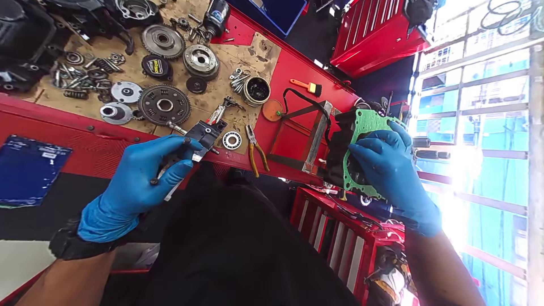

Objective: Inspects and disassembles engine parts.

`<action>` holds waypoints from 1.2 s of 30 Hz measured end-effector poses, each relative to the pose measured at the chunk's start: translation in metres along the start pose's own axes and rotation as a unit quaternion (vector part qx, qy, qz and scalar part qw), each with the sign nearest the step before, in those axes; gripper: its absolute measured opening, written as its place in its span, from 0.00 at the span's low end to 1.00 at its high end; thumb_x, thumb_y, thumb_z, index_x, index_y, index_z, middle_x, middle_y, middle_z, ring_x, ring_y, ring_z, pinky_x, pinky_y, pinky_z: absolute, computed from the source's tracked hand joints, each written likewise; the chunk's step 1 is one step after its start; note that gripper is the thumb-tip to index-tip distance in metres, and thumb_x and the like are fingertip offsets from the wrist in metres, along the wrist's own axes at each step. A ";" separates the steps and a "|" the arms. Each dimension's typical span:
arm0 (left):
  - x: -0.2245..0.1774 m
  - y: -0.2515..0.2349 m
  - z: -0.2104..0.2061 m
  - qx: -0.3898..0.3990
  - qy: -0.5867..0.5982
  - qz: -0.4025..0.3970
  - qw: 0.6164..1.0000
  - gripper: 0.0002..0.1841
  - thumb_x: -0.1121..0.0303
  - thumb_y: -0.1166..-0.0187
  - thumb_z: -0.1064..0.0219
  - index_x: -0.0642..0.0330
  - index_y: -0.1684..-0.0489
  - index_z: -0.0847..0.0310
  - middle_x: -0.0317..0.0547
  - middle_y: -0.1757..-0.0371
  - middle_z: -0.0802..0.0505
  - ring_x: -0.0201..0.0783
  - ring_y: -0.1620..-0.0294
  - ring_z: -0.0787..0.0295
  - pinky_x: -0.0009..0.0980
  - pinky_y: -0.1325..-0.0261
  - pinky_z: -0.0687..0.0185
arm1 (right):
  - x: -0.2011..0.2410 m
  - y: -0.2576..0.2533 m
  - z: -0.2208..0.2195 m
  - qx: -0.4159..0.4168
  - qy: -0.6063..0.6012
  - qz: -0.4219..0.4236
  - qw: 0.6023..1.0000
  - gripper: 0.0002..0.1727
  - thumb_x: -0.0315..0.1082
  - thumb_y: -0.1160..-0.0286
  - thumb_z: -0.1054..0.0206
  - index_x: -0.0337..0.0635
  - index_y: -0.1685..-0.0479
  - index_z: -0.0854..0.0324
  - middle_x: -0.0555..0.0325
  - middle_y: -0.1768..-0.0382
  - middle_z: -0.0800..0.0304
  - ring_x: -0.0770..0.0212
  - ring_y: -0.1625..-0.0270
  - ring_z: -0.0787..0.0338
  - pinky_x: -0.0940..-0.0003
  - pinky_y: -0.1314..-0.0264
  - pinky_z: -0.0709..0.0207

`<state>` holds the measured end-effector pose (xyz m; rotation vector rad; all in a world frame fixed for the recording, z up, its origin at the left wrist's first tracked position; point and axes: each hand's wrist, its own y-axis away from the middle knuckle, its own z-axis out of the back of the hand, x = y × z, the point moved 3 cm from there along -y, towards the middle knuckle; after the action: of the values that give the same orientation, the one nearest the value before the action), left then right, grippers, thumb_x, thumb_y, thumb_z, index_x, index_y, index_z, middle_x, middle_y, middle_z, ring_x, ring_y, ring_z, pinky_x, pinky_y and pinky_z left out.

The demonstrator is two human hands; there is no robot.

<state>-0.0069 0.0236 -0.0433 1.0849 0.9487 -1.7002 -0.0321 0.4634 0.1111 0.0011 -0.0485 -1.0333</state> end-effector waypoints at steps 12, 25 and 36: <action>0.001 0.000 0.001 -0.005 0.003 0.018 1.000 0.32 0.40 0.15 0.47 0.64 0.45 0.14 0.44 0.55 0.08 0.29 0.56 0.11 0.30 0.50 0.14 | -0.013 -0.003 0.002 -0.013 -0.062 -0.004 0.998 0.11 0.37 0.16 0.36 0.50 0.56 0.06 0.56 0.54 0.05 0.51 0.36 0.12 0.39 0.13 0.45; 0.005 0.002 0.001 -0.013 0.018 0.018 1.000 0.30 0.41 0.16 0.44 0.64 0.45 0.14 0.45 0.55 0.08 0.32 0.57 0.11 0.33 0.51 0.13 | -0.027 -0.013 0.001 0.001 -0.119 -0.061 0.991 0.09 0.42 0.21 0.30 0.48 0.62 0.09 0.59 0.55 0.08 0.56 0.37 0.15 0.51 0.20 0.35; -0.010 -0.004 0.001 -0.014 -0.010 -0.022 1.000 0.30 0.44 0.12 0.48 0.67 0.46 0.14 0.44 0.56 0.07 0.29 0.56 0.12 0.30 0.49 0.14 | 0.035 0.016 0.021 -0.137 -0.273 -0.013 0.952 0.07 0.43 0.20 0.32 0.55 0.53 0.12 0.67 0.49 0.08 0.63 0.34 0.14 0.55 0.22 0.26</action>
<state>-0.0089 0.0271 -0.0328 1.0342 0.9864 -1.7256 -0.0012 0.4424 0.1335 -0.5396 -0.4083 -1.0342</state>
